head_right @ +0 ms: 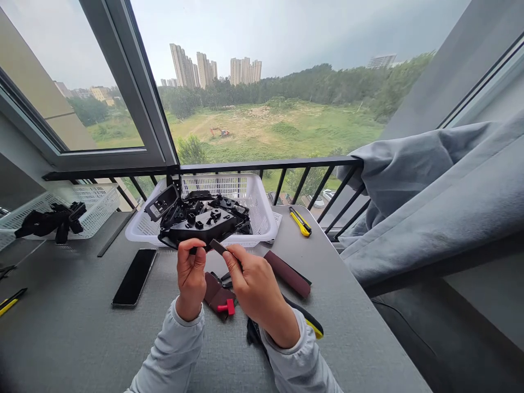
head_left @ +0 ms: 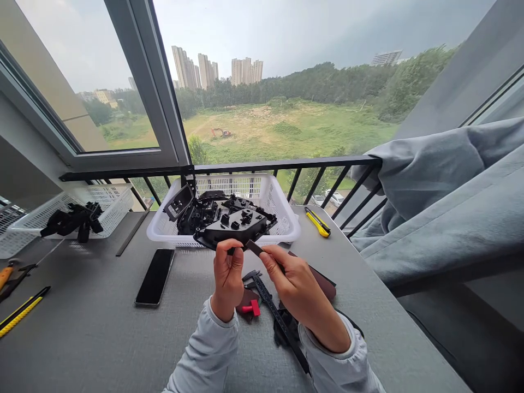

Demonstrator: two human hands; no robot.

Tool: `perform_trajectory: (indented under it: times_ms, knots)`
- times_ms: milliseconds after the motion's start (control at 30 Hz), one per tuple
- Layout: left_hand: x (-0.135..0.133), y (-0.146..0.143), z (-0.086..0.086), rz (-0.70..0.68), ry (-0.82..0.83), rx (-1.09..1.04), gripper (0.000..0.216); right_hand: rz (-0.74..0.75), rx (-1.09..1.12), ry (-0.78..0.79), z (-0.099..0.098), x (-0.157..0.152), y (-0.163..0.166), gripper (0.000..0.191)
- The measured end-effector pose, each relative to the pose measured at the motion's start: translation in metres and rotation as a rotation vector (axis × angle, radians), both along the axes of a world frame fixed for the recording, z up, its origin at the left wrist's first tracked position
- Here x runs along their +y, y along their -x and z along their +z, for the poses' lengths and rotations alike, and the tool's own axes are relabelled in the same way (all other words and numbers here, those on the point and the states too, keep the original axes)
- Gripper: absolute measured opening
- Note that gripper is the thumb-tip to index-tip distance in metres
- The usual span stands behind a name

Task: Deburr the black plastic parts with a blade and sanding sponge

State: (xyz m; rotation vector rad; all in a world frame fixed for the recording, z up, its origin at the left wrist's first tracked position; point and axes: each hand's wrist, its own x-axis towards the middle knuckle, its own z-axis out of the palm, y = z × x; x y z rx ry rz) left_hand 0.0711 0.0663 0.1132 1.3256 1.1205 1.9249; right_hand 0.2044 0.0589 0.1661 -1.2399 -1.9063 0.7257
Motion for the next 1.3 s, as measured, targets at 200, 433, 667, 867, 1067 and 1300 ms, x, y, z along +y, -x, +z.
perform_trajectory:
  times_ms: [200,433,667,867,1067,1300]
  knots:
    - [0.001,-0.002,0.003,-0.042,-0.021,-0.082,0.017,0.073,0.003,0.018,0.002,-0.001,-0.003,0.027]
    - [0.006,-0.003,0.017,-0.081,0.021,-0.41,0.025,-0.06,0.315,0.093,-0.005,0.006,-0.012,0.032]
    - [0.006,0.002,0.023,-0.137,0.06,-0.571,0.027,-0.068,0.62,0.269,-0.002,0.012,-0.012,0.044]
    - [0.005,0.004,0.025,-0.171,0.072,-0.641,0.032,-0.069,0.77,0.257,-0.003,0.014,-0.006,0.043]
    - [0.004,-0.004,0.029,-0.128,0.152,-0.604,0.049,-0.112,0.696,0.177,-0.008,0.013,0.0,0.038]
    - [0.006,-0.006,0.028,-0.114,0.127,-0.614,0.048,-0.041,0.616,0.172,-0.004,0.012,0.001,0.035]
